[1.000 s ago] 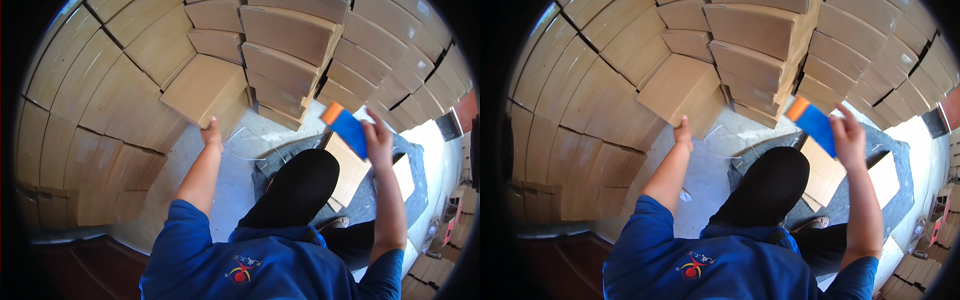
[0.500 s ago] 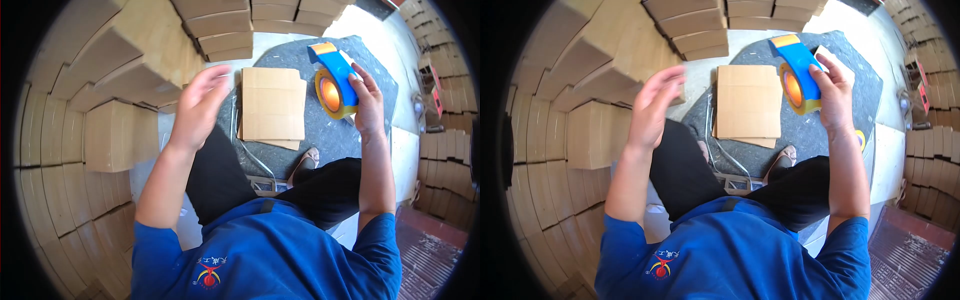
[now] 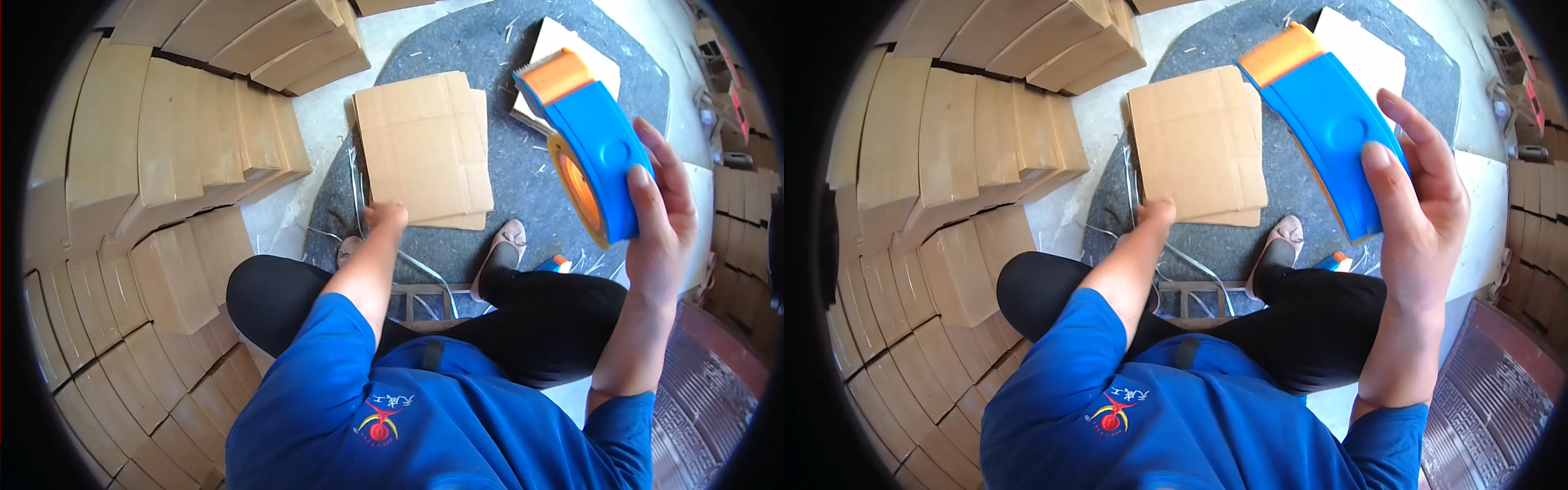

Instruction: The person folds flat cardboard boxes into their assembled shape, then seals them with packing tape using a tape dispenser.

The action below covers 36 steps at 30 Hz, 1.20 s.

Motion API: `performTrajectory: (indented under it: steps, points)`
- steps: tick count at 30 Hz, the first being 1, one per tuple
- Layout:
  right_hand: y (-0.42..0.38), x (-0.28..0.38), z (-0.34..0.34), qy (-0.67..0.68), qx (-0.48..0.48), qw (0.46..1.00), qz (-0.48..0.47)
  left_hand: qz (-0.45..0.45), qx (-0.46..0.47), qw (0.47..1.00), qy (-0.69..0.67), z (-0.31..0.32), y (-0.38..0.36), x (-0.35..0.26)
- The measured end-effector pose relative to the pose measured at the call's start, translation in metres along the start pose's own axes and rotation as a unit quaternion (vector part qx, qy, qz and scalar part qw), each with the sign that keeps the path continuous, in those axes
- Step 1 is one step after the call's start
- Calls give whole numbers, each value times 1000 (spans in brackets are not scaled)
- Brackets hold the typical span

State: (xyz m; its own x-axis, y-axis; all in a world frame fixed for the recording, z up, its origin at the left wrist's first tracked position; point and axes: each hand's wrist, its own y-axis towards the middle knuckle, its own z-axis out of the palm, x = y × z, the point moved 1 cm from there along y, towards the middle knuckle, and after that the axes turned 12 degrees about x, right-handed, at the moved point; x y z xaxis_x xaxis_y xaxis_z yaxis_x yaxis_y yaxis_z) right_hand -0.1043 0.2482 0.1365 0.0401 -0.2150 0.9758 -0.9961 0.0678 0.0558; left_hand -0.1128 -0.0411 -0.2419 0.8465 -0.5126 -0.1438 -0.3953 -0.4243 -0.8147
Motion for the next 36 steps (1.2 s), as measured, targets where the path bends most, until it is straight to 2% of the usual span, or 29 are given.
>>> performTrajectory:
  steps: [1, 3, 5, 8, 9, 11, 13, 15, 19, 21, 22, 23, 25, 26, 28, 29, 30, 32, 34, 36]
  points:
    - [1, -3, -1, 3, 2, 1000, 3, -25, -11, 1000, 6, 15, -1, 6]
    - [2, -7, -2, -27, -10, 999, 15, 24, -83, 995, 47, 39, -20, 8]
    - [2, -11, -6, -47, 15, 998, 25, 21, -88, 994, 61, 47, -25, 7]
    - [3, -10, -3, -35, -1, 999, 40, 19, -85, 995, -54, 38, -43, -2]
    - [2, -9, -4, -40, 8, 999, 36, 18, -86, 995, -57, 41, -37, 1]
    - [0, -7, -7, -47, 17, 998, 29, -7, -111, 982, -154, 46, -25, 6]
    - [-4, -6, -10, -47, 62, 995, 55, -26, -110, 974, -194, 51, -13, 11]
    - [-5, -4, -9, -46, 77, 994, 56, -24, -71, 955, -288, 57, -4, 20]
    - [-3, 1, 3, -43, 50, 998, 22, -5, -139, 950, -279, 53, 0, 30]
    - [-1, 2, 8, -53, 40, 998, 16, 42, -79, 961, -262, 32, -2, 26]
    - [-1, 2, 10, -62, 37, 997, 20, 110, -95, 962, -232, 19, -12, 21]
    - [0, 2, 11, -45, 53, 997, 24, 112, -98, 960, -235, 5, -22, 15]
    - [6, -3, 17, -77, 59, 995, 5, 269, -10, 937, -222, -21, -42, -5]
    - [10, -5, 20, -97, 73, 993, -1, 276, -12, 935, -224, -34, -54, -12]
    - [18, -16, 21, -127, 129, 982, 47, 400, 51, 887, -224, -52, -79, -29]
    - [21, -17, 26, -195, 140, 969, 52, 430, 46, 880, -197, -56, -95, -32]
    - [24, -14, 31, -227, 157, 953, 125, 432, 46, 890, -137, -68, -128, -35]
    - [34, -39, 36, -343, 193, 914, 96, 442, 65, 894, -24, -79, -186, -28]
    - [41, -55, 51, -420, 230, 867, 141, 511, 105, 852, 39, -71, -218, -8]
    - [43, -66, 69, -468, 280, 821, 170, 518, 116, 843, 92, -58, -240, 14]
